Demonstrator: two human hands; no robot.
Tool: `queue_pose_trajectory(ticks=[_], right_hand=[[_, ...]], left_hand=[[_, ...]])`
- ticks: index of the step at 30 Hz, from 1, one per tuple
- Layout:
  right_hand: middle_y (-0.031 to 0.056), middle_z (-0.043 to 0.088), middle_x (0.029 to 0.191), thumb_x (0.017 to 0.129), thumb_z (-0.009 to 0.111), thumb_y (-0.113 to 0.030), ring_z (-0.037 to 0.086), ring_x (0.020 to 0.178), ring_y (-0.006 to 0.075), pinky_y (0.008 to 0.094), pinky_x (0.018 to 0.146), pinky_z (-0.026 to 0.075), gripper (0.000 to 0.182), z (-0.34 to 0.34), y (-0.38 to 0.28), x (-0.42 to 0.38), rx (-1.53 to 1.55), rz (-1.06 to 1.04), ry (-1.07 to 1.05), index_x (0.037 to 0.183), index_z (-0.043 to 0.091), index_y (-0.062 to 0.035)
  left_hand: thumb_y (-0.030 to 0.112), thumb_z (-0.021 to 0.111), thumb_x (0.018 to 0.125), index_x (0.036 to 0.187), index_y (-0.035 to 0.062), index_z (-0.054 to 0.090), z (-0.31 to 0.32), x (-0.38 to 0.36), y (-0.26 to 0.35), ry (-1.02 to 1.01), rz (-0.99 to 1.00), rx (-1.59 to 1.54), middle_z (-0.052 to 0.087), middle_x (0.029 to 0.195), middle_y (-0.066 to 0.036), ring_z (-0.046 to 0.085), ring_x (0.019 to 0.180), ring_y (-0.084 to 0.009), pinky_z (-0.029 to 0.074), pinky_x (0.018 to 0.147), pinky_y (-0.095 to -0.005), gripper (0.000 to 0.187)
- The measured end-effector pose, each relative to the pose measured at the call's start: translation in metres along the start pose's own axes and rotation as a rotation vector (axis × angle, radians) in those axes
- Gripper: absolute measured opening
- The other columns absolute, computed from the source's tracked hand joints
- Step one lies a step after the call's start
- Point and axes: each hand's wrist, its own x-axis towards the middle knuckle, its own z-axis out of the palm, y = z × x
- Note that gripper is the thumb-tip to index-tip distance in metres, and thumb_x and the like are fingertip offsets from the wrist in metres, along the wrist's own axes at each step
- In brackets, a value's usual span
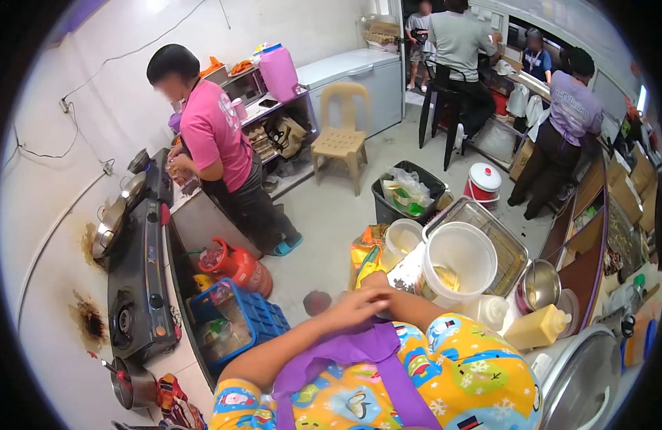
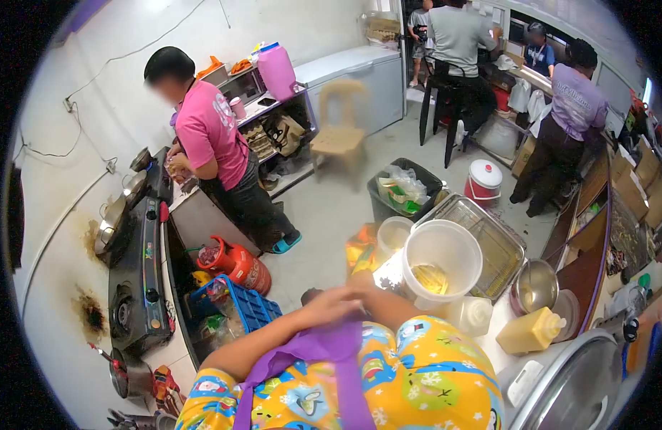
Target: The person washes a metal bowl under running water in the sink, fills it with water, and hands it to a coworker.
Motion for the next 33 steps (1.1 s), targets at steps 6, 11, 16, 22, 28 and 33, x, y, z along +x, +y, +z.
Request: queue_pose_trajectory(ticks=[6, 11, 16, 22, 28, 33], right_hand=[[0.0087, 0.072, 0.091, 0.08, 0.058, -0.026, 0.069, 0.086, 0.0252, 0.038, 0.075, 0.05, 0.025, 0.021, -0.008, -0.014, -0.09, -0.053, 0.123, 0.092, 0.073, -0.01], [0.009, 0.072, 0.091, 0.08, 0.058, -0.025, 0.069, 0.086, 0.0256, 0.0383, 0.075, 0.051, 0.025, 0.024, -0.005, -0.015, -0.101, -0.047, 0.155, 0.092, 0.073, -0.0099], [0.0092, 0.072, 0.091, 0.08, 0.058, -0.025, 0.069, 0.085, 0.0259, 0.0385, 0.075, 0.051, 0.025, 0.025, -0.005, -0.016, -0.097, -0.047, 0.168, 0.092, 0.073, -0.0097], [0.0095, 0.072, 0.091, 0.08, 0.058, -0.025, 0.069, 0.085, 0.0264, 0.0388, 0.075, 0.051, 0.025, 0.022, -0.008, -0.016, -0.09, -0.049, 0.157, 0.091, 0.073, -0.0095], [0.0098, 0.072, 0.091, 0.081, 0.057, -0.025, 0.069, 0.085, 0.0268, 0.0391, 0.075, 0.051, 0.025, 0.014, -0.011, -0.013, -0.073, -0.051, 0.154, 0.091, 0.073, -0.0093], [0.01, 0.072, 0.09, 0.081, 0.057, -0.025, 0.069, 0.084, 0.0272, 0.0394, 0.075, 0.052, 0.024, 0.014, -0.007, -0.012, -0.083, -0.054, 0.183, 0.091, 0.073, -0.0092]], left_hand=[[0.038, 0.044, 0.102, 0.116, 0.0023, 0.062, 0.044, 0.074, 0.051, -0.32, 0.241, -0.07, 0.065, 0.109, -0.012, 0.062, 0.103, -0.0228, 0.047, 0.092, -0.0351, 0.042], [0.043, 0.047, 0.1, 0.102, 0.0013, 0.065, 0.035, 0.085, 0.061, -0.502, -0.044, -0.022, 0.066, 0.088, -0.012, 0.062, 0.091, -0.0183, 0.048, 0.081, -0.0331, 0.046], [0.037, 0.056, 0.097, 0.094, 0.0007, 0.064, 0.048, 0.079, 0.045, -0.366, 0.222, -0.127, 0.063, 0.083, -0.011, 0.058, 0.08, -0.0138, 0.048, 0.074, -0.0303, 0.037], [0.025, 0.06, 0.095, 0.092, 0.0012, 0.061, 0.038, 0.079, 0.043, -0.423, 0.214, 0.019, 0.061, 0.082, -0.007, 0.055, 0.075, -0.0122, 0.045, 0.066, -0.029, 0.024], [0.023, 0.062, 0.094, 0.083, 0.0011, 0.057, 0.05, 0.074, 0.038, -0.301, 0.344, -0.204, 0.057, 0.075, -0.007, 0.051, 0.069, -0.0108, 0.043, 0.062, -0.0289, 0.025], [0.022, 0.063, 0.094, 0.086, 0.0013, 0.058, 0.041, 0.079, 0.034, -0.436, 0.23, -0.021, 0.056, 0.076, -0.007, 0.053, 0.073, -0.0111, 0.044, 0.065, -0.0281, 0.022]])
